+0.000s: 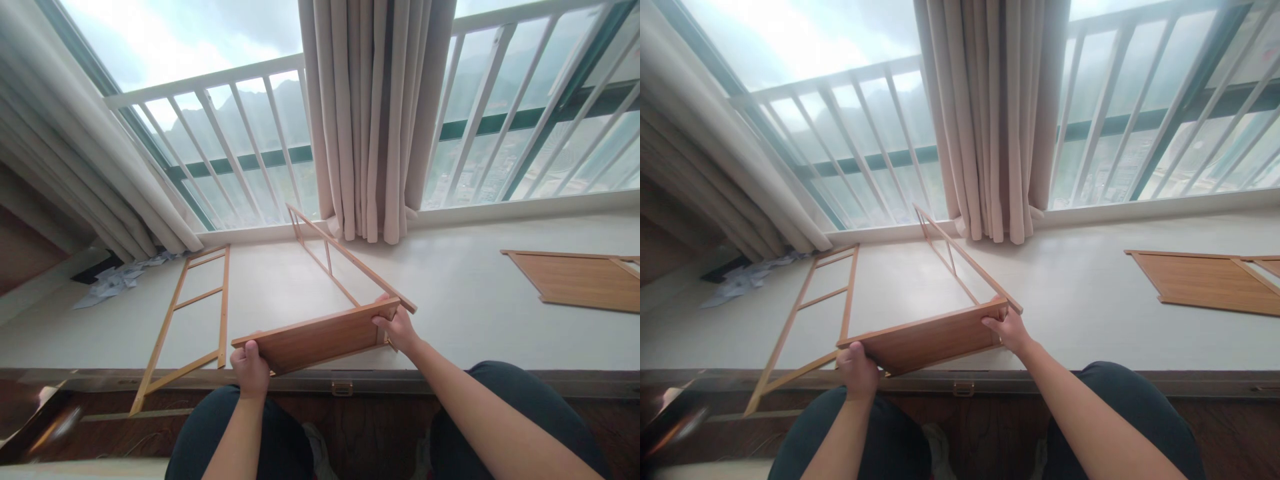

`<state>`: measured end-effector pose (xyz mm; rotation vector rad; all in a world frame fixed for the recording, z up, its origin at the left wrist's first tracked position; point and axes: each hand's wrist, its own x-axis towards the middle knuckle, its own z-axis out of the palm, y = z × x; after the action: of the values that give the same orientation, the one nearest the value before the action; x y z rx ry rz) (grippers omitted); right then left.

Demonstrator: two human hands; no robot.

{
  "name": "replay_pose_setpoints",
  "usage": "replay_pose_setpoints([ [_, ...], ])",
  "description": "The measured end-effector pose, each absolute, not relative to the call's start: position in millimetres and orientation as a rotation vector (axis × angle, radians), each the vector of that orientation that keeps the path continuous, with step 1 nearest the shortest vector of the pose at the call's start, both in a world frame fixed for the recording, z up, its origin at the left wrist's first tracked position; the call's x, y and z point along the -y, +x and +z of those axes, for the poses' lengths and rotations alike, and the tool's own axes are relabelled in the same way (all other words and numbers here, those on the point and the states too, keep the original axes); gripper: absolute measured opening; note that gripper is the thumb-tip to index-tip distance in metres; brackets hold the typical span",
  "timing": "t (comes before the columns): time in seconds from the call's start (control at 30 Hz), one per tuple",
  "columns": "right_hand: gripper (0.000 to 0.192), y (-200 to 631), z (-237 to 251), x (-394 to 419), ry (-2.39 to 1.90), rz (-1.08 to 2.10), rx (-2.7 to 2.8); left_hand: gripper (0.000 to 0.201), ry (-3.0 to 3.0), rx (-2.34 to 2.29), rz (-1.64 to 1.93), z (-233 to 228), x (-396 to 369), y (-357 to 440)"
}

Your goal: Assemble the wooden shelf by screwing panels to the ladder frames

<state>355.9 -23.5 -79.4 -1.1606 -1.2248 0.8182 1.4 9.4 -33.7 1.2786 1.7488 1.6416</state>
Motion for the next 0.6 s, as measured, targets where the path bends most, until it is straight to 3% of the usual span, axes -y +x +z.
replay_pose_setpoints([
  [0.47,0.045,316.8,-79.1,53.0,-1.252,0.793,1.233,0.089,1.255,-1.801,1.698,-44.0,2.1,-37.1],
  [0.6,0.046,307.5,-75.0,63.6,-1.27,0.783,1.245,0.081,1.25,-1.8,1.735,-41.8,1.2,-38.7],
])
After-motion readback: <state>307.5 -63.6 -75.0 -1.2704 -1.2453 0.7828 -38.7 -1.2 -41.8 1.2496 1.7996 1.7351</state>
